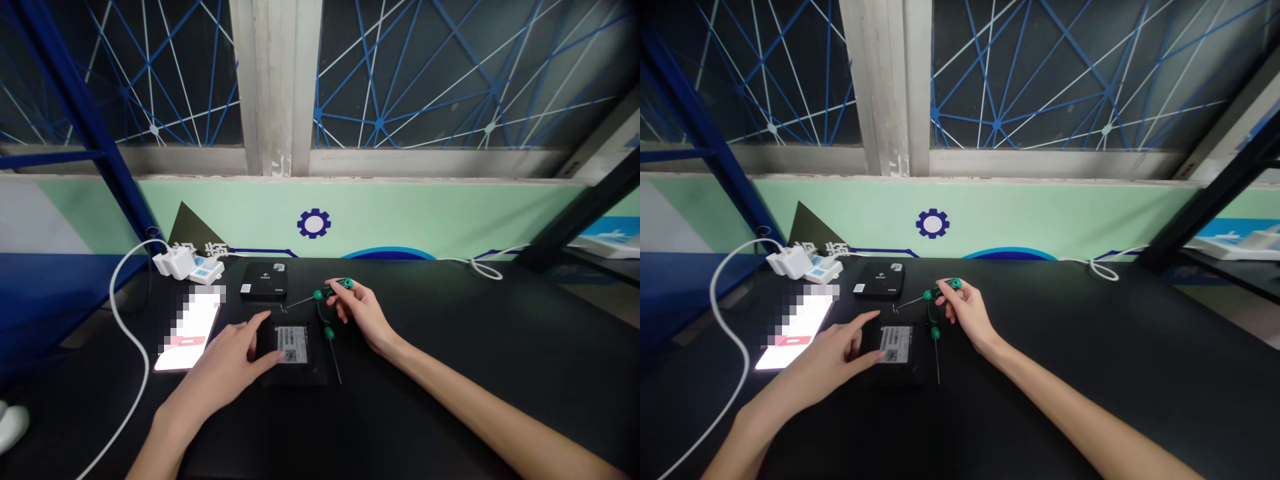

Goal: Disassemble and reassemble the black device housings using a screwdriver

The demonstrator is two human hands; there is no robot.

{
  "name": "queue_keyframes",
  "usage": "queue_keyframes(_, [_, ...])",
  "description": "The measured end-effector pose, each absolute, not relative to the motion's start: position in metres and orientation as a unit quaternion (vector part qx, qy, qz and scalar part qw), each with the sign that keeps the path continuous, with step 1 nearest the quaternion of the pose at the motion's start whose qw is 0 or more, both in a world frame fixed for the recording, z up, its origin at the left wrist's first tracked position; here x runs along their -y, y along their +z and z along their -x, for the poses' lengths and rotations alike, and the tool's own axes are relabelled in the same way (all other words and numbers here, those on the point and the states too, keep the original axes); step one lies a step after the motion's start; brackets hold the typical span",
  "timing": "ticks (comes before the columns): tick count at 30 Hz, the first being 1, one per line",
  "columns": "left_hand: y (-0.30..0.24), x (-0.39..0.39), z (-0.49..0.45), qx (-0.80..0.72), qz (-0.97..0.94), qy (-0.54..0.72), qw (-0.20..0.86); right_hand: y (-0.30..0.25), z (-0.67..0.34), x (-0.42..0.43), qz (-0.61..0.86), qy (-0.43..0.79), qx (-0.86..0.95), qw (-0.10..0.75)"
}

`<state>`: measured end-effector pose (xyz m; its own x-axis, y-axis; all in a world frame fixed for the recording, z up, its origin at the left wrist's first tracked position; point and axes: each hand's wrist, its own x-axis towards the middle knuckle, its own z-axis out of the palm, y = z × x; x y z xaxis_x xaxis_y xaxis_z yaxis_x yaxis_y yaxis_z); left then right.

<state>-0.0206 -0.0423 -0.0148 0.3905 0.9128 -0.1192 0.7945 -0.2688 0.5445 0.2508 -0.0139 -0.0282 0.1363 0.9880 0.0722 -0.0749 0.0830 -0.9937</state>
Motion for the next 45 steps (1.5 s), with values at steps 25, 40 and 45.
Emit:
queue_keyframes(25, [-0.011,0.042,0.017,-0.567,-0.786,0.103,0.225,-0.028,-0.255,0.012,0.477,0.493,0.419,0.595])
queue_keyframes(40, [-0.006,0.047,0.016,-0.525,-0.824,0.135,0.166,-0.022,-0.255,0.016,0.448,0.553,0.443,0.545])
queue_keyframes(45, [0.002,0.05,0.011,-0.496,-0.842,0.145,0.156,-0.021,-0.253,0.017,0.449,0.55,0.451,0.54])
